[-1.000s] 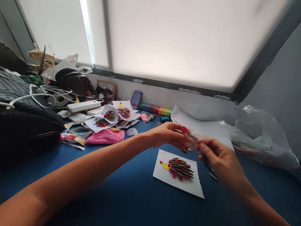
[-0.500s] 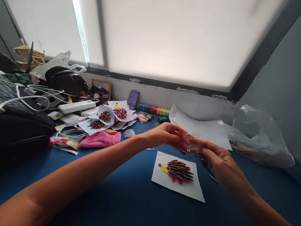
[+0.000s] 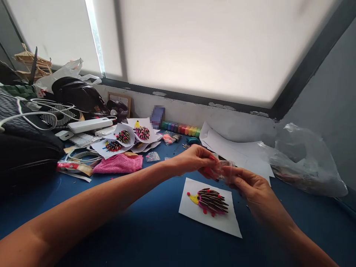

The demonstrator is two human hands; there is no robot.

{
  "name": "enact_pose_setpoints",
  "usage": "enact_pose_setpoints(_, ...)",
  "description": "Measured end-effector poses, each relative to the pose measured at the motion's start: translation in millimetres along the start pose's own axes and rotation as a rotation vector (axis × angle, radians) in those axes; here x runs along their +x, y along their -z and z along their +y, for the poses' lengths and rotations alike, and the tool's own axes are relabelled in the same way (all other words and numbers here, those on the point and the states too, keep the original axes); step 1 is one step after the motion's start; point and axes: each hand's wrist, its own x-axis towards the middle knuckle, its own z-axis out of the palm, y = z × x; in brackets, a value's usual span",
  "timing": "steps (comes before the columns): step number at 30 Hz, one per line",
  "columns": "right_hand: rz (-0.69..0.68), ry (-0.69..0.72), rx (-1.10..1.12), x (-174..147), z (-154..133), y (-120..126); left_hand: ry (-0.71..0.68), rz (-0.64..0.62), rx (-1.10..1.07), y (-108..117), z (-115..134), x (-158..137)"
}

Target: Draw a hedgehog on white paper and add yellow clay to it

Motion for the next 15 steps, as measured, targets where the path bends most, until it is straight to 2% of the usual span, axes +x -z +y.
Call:
enact_pose_setpoints(9,0.088,0.021,-0.113,-4.9,-6.4,-5.4,0.003,0.040,-0.037,-1.9,-0.8,1.0)
enact_pose_setpoints(15,0.028,-0.061,-0.079,-5.5,-6.7,-5.5,-0.007,0.107,-0.014,-0.9,0.2,0.6)
